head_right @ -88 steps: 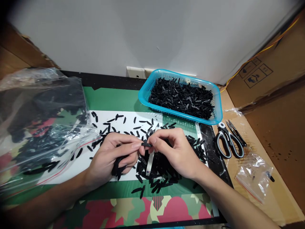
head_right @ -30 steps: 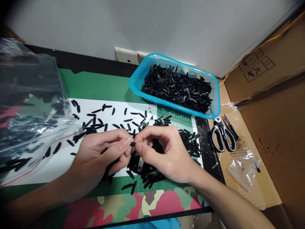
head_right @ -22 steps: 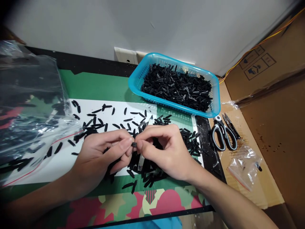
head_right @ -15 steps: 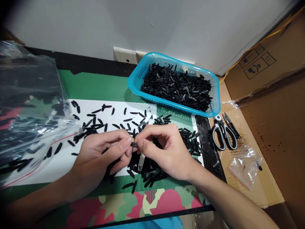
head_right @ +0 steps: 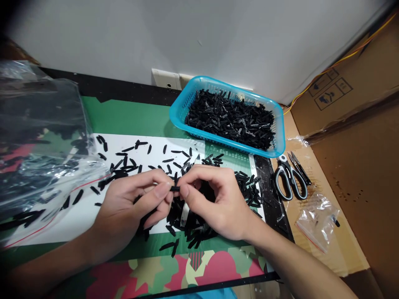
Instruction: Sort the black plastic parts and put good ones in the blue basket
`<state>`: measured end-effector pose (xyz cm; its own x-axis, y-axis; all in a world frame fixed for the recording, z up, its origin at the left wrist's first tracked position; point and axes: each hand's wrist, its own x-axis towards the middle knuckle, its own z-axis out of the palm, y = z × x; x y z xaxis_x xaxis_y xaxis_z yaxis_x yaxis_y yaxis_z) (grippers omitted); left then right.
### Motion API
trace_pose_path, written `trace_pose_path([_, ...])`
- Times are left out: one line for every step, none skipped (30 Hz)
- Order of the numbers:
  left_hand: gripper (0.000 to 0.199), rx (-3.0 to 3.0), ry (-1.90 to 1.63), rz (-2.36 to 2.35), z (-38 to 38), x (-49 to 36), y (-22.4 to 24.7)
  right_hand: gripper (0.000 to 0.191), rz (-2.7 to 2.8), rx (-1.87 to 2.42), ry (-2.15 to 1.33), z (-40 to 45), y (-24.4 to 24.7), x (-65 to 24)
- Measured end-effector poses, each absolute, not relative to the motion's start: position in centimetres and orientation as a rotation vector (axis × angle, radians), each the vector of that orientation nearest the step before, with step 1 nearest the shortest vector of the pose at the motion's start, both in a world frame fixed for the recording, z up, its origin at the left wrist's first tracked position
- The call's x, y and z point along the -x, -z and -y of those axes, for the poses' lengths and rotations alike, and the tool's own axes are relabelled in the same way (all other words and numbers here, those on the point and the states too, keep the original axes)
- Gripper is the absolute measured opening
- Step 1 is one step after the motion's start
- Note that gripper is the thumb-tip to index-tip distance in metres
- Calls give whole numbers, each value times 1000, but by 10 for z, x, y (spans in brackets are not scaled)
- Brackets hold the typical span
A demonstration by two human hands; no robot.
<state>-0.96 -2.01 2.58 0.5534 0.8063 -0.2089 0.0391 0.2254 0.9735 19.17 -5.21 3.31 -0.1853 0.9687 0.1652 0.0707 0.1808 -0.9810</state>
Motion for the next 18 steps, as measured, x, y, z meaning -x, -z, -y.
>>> trace_pose_path([38,-1235,-646,-857,20,9,-24,14,1591,1070,-999,52,-34,-193])
trace_pose_path([36,-1230,-636,-841,19,9,-21,11,1708,1076,-805,51,-34,-195])
trace_pose_path([34,-1227,-640,-836,19,9,-19,10,1818,1069,-586,50,-34,-198])
trace_pose_path([36,-1237,-661,-842,17,9,-17,10,1909,1056,-369,49,-34,-202])
trace_pose_path([39,-1250,-671,-854,16,8,-14,11,1948,1059,-186,46,-34,-208])
trace_pose_path([41,-1263,-681,-857,14,9,-12,13,1945,1076,-23,42,-33,-216])
trace_pose_path([41,-1272,-683,-859,12,9,-11,15,1926,1126,109,38,-33,-224])
trace_pose_path([41,-1275,-694,-833,11,9,-10,17,1866,1173,252,32,-32,-233])
trace_pose_path([41,-1264,-710,-823,9,10,-10,16,1810,1265,364,26,-32,-242])
trace_pose_path([42,-1259,-714,-807,8,11,-11,15,1757,1398,445,20,-31,-251])
trace_pose_path([42,-1242,-716,-797,7,11,-12,16,1709,1529,475,15,-31,-257])
trace_pose_path([42,-1214,-708,-792,6,11,-14,23,1685,1614,457,10,-31,-262])
trace_pose_path([42,-1178,-699,-789,6,12,-16,28,1671,1648,422,8,-30,-264])
trace_pose_path([43,-1121,-682,-785,6,11,-18,30,1676,1638,372,7,-29,-263])
trace_pose_path([44,-1059,-667,-775,7,11,-20,29,1694,1587,311,8,-28,-260])
trace_pose_path([45,-1001,-659,-766,8,10,-23,25,1721,1512,240,11,-28,-254])
trace_pose_path([46,-939,-648,-765,8,9,-25,22,1756,1430,156,16,-28,-245])
trace_pose_path([46,-872,-634,-787,9,8,-26,19,1791,1344,61,21,-28,-236])
